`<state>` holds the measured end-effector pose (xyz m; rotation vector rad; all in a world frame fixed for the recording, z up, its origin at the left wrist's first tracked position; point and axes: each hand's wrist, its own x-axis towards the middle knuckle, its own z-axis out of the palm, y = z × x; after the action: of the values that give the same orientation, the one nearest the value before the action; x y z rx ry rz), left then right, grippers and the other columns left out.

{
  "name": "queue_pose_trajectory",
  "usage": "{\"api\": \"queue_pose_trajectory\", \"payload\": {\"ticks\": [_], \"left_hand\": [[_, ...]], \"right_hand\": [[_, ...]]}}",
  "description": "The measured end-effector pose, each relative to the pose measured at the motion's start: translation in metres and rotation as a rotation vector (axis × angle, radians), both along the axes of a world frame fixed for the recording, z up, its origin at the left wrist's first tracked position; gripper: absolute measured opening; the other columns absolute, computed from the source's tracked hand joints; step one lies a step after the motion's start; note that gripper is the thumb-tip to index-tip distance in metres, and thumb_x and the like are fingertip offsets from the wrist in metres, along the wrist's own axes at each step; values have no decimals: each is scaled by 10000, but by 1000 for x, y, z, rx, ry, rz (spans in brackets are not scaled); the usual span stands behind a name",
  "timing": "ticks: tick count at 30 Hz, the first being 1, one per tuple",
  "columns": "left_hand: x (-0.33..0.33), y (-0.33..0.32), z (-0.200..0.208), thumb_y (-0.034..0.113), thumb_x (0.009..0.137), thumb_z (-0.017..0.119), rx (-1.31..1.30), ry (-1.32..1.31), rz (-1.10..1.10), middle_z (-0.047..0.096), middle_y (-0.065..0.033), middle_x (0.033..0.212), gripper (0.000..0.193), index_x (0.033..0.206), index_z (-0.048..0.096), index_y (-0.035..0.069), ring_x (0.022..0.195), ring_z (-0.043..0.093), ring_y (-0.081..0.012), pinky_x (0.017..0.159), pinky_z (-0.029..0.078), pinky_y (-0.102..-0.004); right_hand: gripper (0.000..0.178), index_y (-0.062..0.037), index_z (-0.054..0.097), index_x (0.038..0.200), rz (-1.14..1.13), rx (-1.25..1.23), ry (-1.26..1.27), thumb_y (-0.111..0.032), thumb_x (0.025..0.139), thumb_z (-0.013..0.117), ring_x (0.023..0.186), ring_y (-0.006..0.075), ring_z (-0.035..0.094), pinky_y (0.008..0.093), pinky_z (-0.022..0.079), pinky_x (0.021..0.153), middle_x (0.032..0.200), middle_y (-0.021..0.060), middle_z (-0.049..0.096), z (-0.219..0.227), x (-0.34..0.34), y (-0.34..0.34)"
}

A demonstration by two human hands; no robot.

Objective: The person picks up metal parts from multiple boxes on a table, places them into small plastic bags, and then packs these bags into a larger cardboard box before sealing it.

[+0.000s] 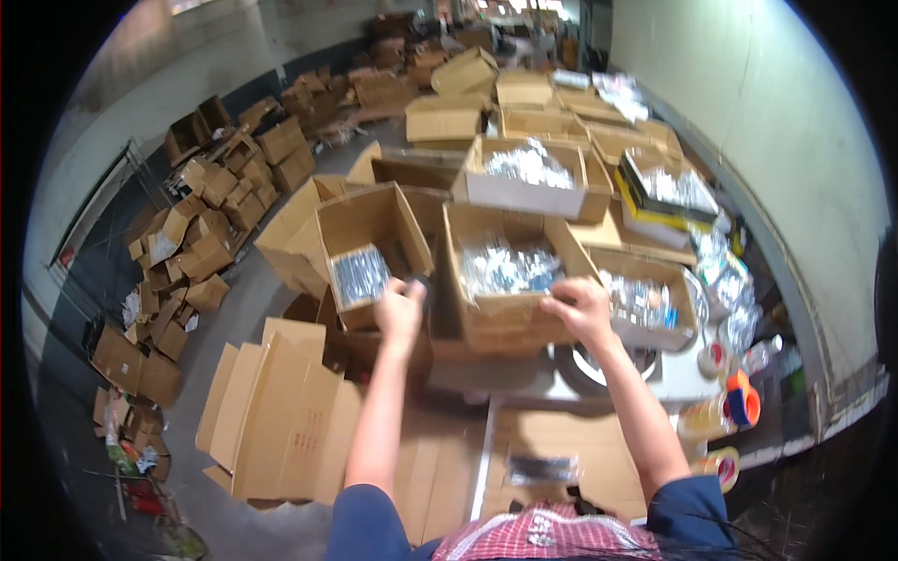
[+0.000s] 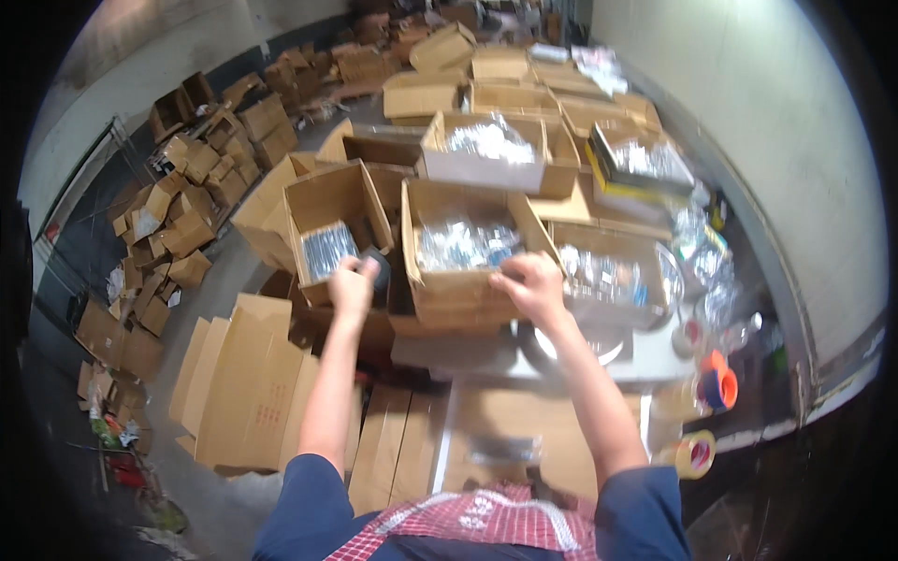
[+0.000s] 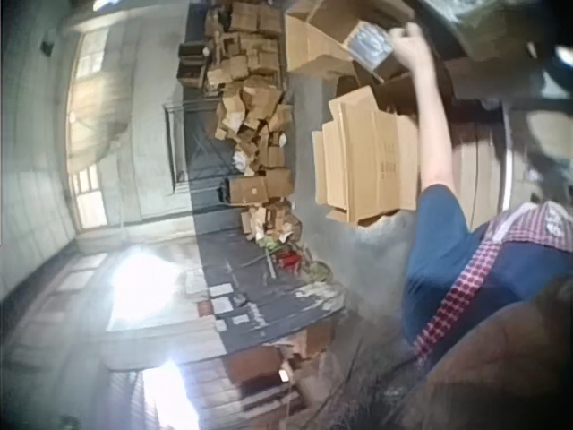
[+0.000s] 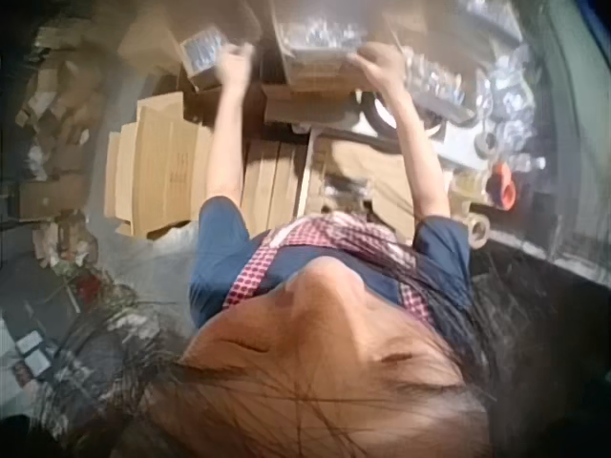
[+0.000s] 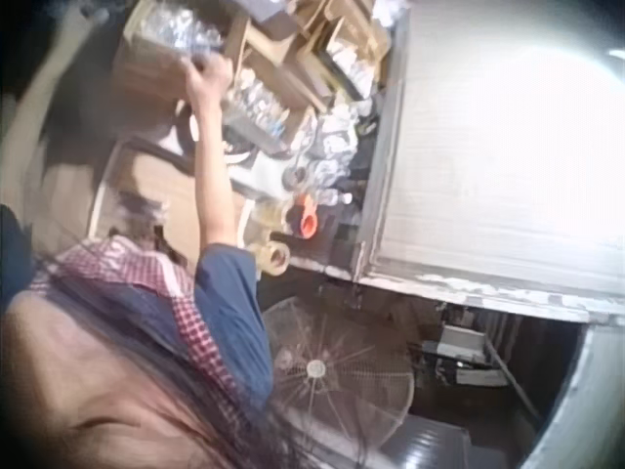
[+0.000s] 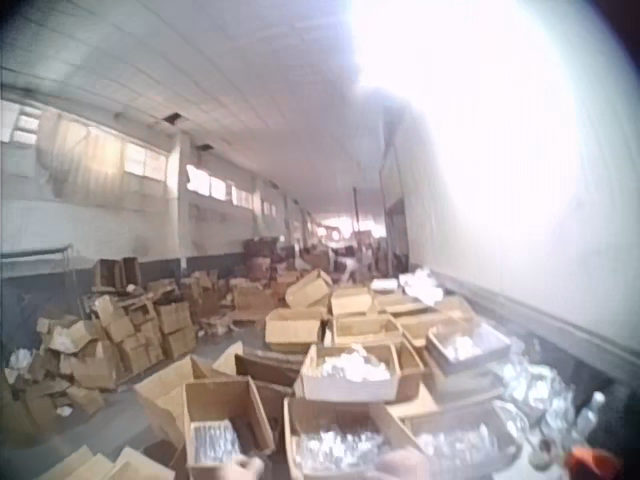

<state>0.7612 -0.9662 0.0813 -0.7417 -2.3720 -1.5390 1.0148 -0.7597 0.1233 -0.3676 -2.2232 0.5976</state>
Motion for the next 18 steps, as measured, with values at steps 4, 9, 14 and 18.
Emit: {"api": "queue_pose_trajectory", "payload": {"ticks": [4,9,14,18], "left_hand": [[34,-80,14,190,949,662,359,-480,-165,600,55,744,176,827,652,64,609,429,-16,528,333,-209],[152,-156,-67,187,947,631,190,-819,-157,525,84,717,134,827,614,131,555,365,-15,496,268,-201],[250,-172,-185,209,925,661,-88,-932,-191,656,28,883,218,1083,690,62,745,553,-64,621,424,-227],[292,-140,-182,218,903,689,-275,-744,-380,668,-143,995,298,1074,689,-27,915,661,-213,789,517,-364]], "right_hand": [[193,-105,705,950,13,254,-71,-122,758,717,931,275,640,392,450,887,945,86,697,-31,-11,-31],[391,-58,632,1075,258,404,72,-3,689,646,1139,345,539,471,400,1009,1192,134,592,-44,52,-98],[651,-21,509,1296,313,148,-533,-144,694,722,1189,357,496,461,406,997,1238,167,545,-209,176,-154],[641,-3,503,1300,375,101,-695,-194,723,706,1164,347,509,436,404,1011,1190,164,548,-242,220,-141]]}}
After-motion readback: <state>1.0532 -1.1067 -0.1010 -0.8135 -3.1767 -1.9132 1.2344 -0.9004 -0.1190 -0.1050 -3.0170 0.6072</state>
